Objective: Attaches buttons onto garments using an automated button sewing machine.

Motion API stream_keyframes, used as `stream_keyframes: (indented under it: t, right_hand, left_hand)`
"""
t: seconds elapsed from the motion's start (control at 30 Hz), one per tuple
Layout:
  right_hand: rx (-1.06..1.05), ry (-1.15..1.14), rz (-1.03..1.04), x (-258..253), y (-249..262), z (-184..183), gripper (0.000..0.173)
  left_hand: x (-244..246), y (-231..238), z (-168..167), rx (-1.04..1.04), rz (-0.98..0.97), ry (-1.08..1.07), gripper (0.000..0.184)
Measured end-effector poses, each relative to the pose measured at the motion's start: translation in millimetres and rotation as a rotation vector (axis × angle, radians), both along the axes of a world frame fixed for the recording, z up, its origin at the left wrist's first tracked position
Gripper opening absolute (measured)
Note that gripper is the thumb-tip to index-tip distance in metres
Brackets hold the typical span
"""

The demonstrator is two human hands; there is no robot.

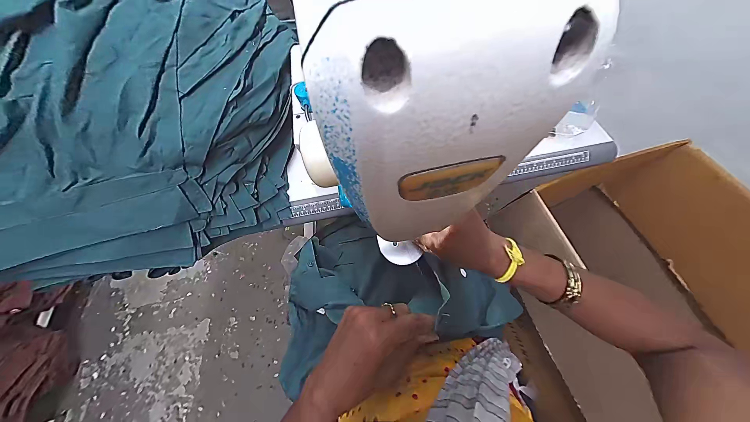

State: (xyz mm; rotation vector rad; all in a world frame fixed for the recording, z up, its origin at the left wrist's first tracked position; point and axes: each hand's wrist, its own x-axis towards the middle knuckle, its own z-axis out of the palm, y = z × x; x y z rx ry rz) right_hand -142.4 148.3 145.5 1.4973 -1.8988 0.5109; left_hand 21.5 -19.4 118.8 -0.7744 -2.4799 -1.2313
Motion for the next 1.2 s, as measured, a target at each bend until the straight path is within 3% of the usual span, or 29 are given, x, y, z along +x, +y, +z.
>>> stream_keyframes:
  t: [0.1, 0.2, 0.3, 0.37, 0.47, 0.6, 0.73, 0.8, 0.9, 1.03, 1.2]
  right_hand:
    - [-0.069, -0.096, -0.011, -1.7, 8.2, -4.6, 0.019]
    - [-0.137, -0.580, 0.100, 20.5, 20.4, -15.8, 0.028]
    - [-0.107, -0.963, 0.367, 51.4, 18.6, -15.1, 0.031]
    - [-0.194, -0.977, 0.291, 45.2, 19.1, -10.4, 0.031]
    - [-0.188, -0.937, 0.005, 12.1, 26.8, -10.4, 0.028]
    - [-0.148, -1.049, -0.160, 0.2, 7.6, -15.1, 0.031]
    - [-0.112, -1.167, -0.066, -12.4, 17.2, -7.6, 0.025]
    - [-0.075, -1.136, -0.090, -21.9, 30.6, -6.3, 0.024]
    - [-0.060, -0.893, -0.265, -26.9, 41.8, -7.4, 0.024]
    - [-0.022, -0.586, -0.334, -32.9, 48.3, -13.1, 0.026]
    - [0.025, -0.537, -0.470, -59.9, 74.2, -26.5, 0.017]
  left_hand:
    - [3.1, -10.8, 0.3, 0.179, 0.047, -0.108, 0.025]
    - [7.6, -24.4, 3.1, 0.343, -0.010, -0.193, 0.027]
    - [3.8, -35.0, 13.2, 0.386, -0.023, -0.224, 0.027]
    - [-1.3, -55.7, 19.3, 0.403, 0.195, -0.270, 0.023]
    - [-12.3, -93.2, 9.4, 0.430, 0.569, -0.375, 0.016]
    - [-18.0, -102.2, -5.6, 0.436, 0.654, -0.477, 0.017]
    - [-17.4, -96.5, -4.9, 0.473, 0.653, -0.458, 0.017]
    - [-20.3, -91.4, -2.4, 0.444, 0.626, -0.454, 0.017]
    - [-31.7, -80.7, 0.4, 0.393, 0.604, -0.445, 0.018]
    - [-41.6, -74.4, 2.9, 0.346, 0.597, -0.434, 0.018]
    - [-42.1, -71.0, -16.1, -0.151, 0.663, -0.199, 0.042]
